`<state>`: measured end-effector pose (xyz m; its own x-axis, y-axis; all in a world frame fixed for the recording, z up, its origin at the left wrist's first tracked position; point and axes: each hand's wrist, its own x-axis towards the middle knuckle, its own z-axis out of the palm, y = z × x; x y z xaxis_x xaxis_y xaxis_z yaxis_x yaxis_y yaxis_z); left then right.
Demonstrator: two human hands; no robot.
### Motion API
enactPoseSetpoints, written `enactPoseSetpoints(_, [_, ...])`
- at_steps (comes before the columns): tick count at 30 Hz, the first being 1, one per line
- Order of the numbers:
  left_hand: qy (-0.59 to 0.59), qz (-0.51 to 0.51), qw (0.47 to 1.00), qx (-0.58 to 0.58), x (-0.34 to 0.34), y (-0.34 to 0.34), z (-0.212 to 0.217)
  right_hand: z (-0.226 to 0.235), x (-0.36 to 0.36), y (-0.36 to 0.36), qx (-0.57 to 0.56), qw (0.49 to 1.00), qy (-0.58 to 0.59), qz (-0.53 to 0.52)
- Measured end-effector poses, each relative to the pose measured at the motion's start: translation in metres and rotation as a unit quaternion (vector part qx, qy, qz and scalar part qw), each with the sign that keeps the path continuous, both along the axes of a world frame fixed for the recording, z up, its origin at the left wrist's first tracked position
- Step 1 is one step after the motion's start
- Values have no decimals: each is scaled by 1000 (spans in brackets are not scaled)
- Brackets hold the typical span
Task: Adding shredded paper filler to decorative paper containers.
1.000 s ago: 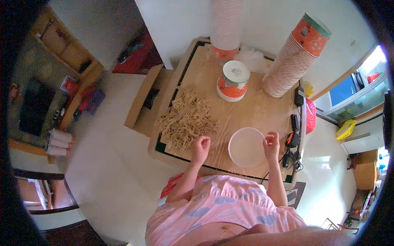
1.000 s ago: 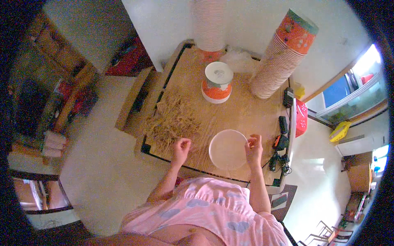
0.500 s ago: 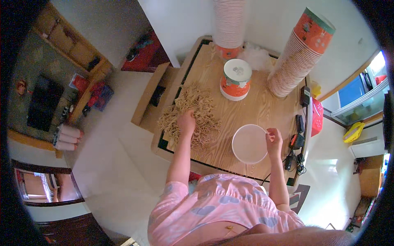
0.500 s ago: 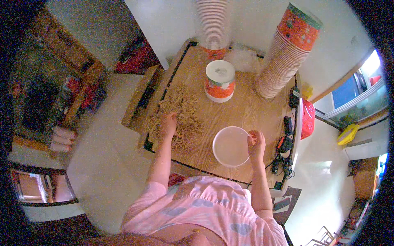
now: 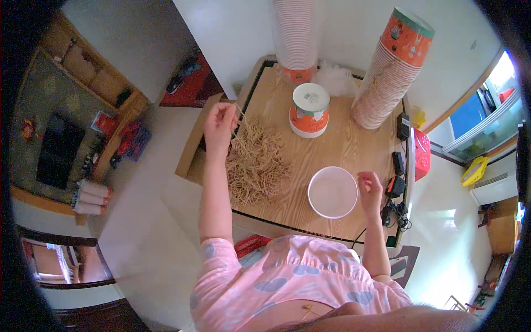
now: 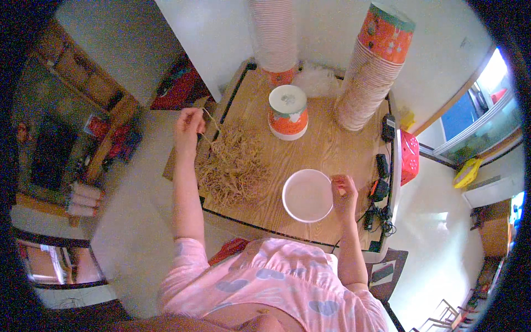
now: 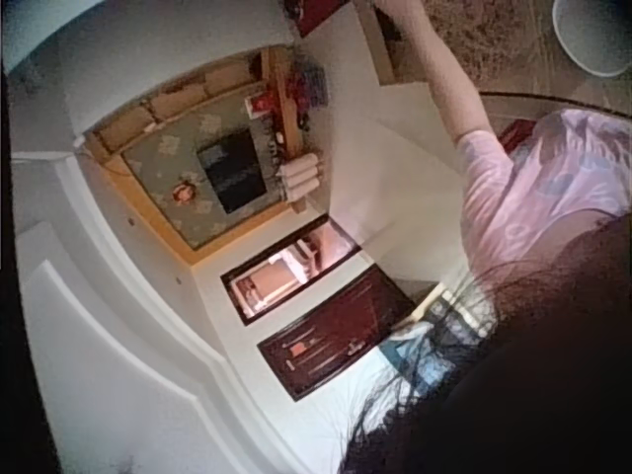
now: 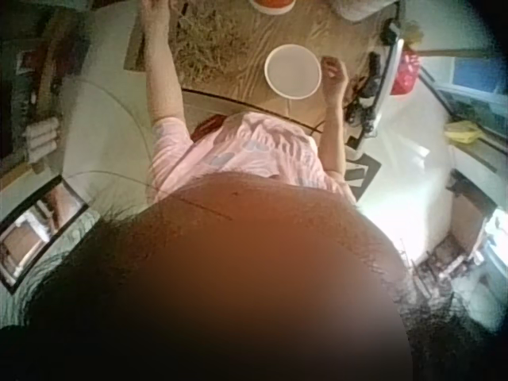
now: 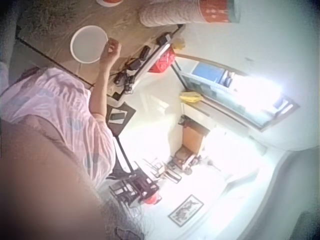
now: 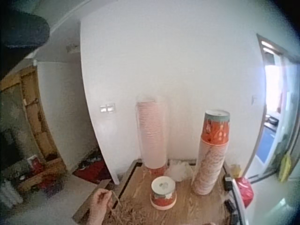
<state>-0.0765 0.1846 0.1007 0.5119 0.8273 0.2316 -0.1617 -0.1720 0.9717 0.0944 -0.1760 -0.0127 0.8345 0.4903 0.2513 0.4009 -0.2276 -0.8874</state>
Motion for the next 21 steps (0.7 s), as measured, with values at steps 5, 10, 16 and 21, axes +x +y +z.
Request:
enactPoseSetpoints(5, [68,-53,984,154,-6,-85,34,39,-51,29,100,955,255,117])
enactPoseSetpoints(10, [211,-235,933,171,-19,-169,-43,31,-99,54,227,791,548,148])
enactPoseSetpoints(16, [184,-156,960,142,-40,-197,-93,10,-101,47,199,759,606,131])
enactPoseSetpoints(21, [209,-171,948,171,-43,-202,-91,17,-110,41,125,769,607,157])
